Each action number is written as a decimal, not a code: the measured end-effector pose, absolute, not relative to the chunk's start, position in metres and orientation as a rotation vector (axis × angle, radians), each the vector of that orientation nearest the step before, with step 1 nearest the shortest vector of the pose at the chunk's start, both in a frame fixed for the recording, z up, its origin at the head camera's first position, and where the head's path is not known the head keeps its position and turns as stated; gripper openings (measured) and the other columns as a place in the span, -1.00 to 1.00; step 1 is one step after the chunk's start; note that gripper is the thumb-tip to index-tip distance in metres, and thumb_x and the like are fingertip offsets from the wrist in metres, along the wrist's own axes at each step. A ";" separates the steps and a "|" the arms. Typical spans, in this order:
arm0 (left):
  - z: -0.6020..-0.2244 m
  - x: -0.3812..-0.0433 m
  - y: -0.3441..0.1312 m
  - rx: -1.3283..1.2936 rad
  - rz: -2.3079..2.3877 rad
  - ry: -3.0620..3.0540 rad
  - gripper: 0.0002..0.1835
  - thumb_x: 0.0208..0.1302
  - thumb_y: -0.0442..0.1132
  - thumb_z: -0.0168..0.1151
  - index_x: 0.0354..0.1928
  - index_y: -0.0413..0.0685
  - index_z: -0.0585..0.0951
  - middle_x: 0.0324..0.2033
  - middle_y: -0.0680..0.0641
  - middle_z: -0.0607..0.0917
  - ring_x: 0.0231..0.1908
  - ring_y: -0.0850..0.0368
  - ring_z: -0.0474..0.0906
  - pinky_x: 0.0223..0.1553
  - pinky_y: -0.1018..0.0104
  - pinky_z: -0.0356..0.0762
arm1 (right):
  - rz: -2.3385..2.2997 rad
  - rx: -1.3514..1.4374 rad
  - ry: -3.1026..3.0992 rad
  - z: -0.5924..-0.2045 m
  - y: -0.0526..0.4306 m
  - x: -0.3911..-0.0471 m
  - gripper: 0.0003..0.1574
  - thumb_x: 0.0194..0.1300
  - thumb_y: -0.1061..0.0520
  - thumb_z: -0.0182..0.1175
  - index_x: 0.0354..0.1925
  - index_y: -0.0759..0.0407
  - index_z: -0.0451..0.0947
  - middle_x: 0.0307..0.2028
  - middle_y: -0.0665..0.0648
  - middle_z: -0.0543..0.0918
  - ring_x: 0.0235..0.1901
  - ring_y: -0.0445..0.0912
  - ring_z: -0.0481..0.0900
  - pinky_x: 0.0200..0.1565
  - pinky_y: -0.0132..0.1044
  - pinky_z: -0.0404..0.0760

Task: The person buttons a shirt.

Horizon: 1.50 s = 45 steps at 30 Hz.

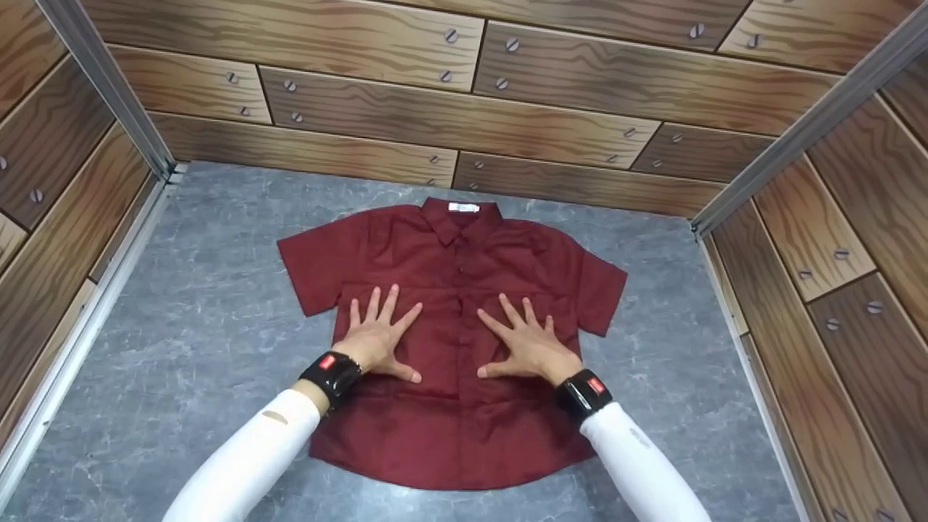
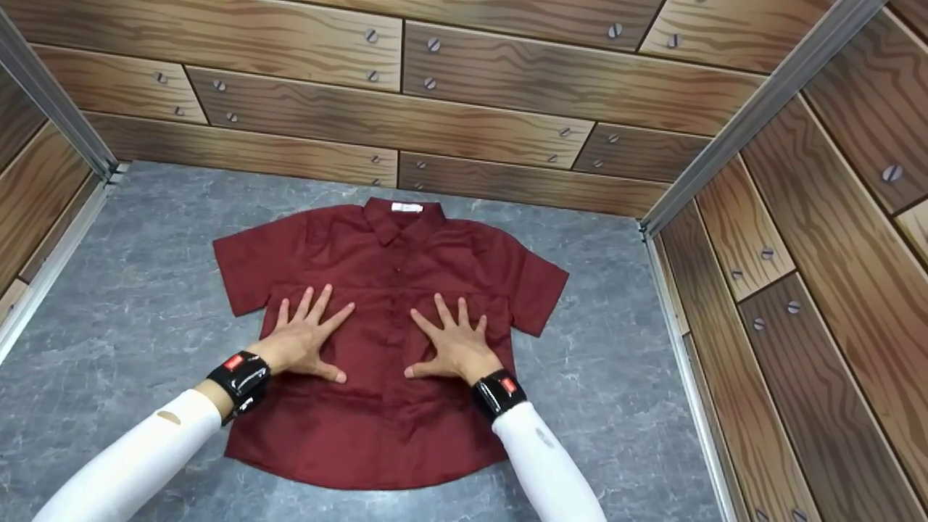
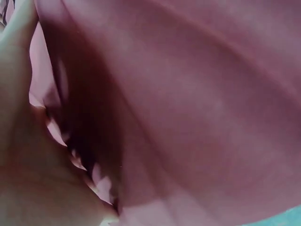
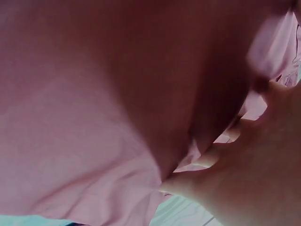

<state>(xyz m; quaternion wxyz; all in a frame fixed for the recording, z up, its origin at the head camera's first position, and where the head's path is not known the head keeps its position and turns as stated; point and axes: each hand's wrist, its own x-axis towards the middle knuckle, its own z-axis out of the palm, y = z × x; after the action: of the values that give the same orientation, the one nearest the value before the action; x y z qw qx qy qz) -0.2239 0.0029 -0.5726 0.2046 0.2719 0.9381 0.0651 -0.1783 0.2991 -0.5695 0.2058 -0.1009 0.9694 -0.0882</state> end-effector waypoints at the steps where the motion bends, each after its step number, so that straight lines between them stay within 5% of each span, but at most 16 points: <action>1: -0.572 -0.223 0.004 0.754 0.172 2.620 0.35 -0.32 0.55 0.33 0.53 0.36 -0.13 0.52 -0.19 -0.33 0.48 -0.30 -0.42 0.31 -0.45 -0.40 | -0.248 -0.284 2.705 -0.569 0.299 -0.178 0.36 -0.19 -0.71 0.16 0.48 -0.48 -0.17 0.55 0.06 -0.30 0.49 0.29 -0.37 0.27 0.49 -0.15; 6: -0.571 -0.220 0.011 0.813 0.238 2.747 0.17 -0.19 0.51 0.30 0.48 0.21 0.16 0.52 -0.22 -0.13 0.48 -0.32 -0.28 0.28 -0.50 -0.33 | -0.291 -0.277 2.757 -0.563 0.293 -0.178 0.22 -0.08 -0.65 0.16 0.47 -0.37 0.03 0.54 0.11 -0.12 0.50 0.27 -0.26 0.29 0.46 -0.13; 9: -0.569 -0.227 0.022 0.916 0.409 2.933 -0.24 0.03 0.28 0.35 0.25 0.06 0.51 0.34 -0.25 0.31 0.37 -0.29 0.16 0.28 -0.41 -0.02 | -0.369 -0.269 2.926 -0.558 0.284 -0.185 -0.08 0.13 -0.50 0.15 0.35 -0.16 0.36 0.40 0.14 0.28 0.42 0.21 0.14 0.28 0.32 0.16; 12: -0.568 -0.234 0.040 1.024 0.606 3.048 -0.69 0.15 -0.04 0.35 -0.10 0.00 0.68 -0.09 -0.16 0.56 -0.01 -0.17 0.49 0.06 -0.16 0.38 | -0.477 -0.251 3.120 -0.557 0.273 -0.192 -0.47 0.27 -0.27 0.18 0.02 0.04 0.59 -0.01 0.12 0.60 0.05 0.09 0.53 0.03 0.05 0.50; 15: -0.569 -0.238 0.058 1.057 0.749 3.031 -0.90 0.18 -0.19 0.32 -0.28 0.01 0.71 -0.32 -0.08 0.57 -0.24 -0.08 0.50 -0.19 0.01 0.48 | -0.581 -0.200 3.200 -0.559 0.262 -0.197 -0.71 0.29 -0.11 0.20 -0.26 0.07 0.60 -0.34 0.05 0.59 -0.30 0.00 0.57 -0.25 -0.10 0.54; 23: -0.580 -0.244 0.076 0.784 0.935 2.887 -0.86 0.19 -0.25 0.31 -0.21 0.04 0.75 -0.29 -0.04 0.62 -0.20 -0.05 0.56 -0.16 0.02 0.53 | -0.666 -0.034 3.114 -0.570 0.243 -0.210 -0.65 0.25 -0.19 0.21 -0.49 0.00 0.51 -0.49 -0.01 0.55 -0.45 -0.07 0.54 -0.32 -0.14 0.54; 33: -0.582 -0.245 0.081 0.759 1.031 2.780 -0.83 0.14 -0.20 0.35 -0.20 0.14 0.76 -0.25 -0.05 0.64 -0.16 -0.07 0.53 -0.21 -0.05 0.43 | -0.809 0.063 3.011 -0.574 0.249 -0.212 -0.88 0.14 -0.02 0.21 -0.43 -0.02 0.59 -0.46 -0.04 0.62 -0.46 -0.11 0.54 -0.30 -0.19 0.53; 45: -0.584 -0.243 0.092 0.589 1.019 2.766 -0.94 0.12 -0.16 0.37 -0.35 0.12 0.72 -0.28 -0.01 0.62 -0.14 -0.06 0.49 -0.11 -0.08 0.26 | -0.930 0.065 2.945 -0.572 0.253 -0.212 -0.92 0.10 0.07 0.20 -0.44 -0.01 0.63 -0.47 -0.06 0.64 -0.48 -0.14 0.52 -0.31 -0.24 0.50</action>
<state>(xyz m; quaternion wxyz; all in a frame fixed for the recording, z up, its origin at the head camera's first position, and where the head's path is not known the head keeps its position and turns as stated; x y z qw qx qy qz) -0.2432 0.0916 -0.5835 0.0679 0.1956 0.9180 0.3382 -0.2117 0.2529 -0.5718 0.0262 0.0210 0.9530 -0.3010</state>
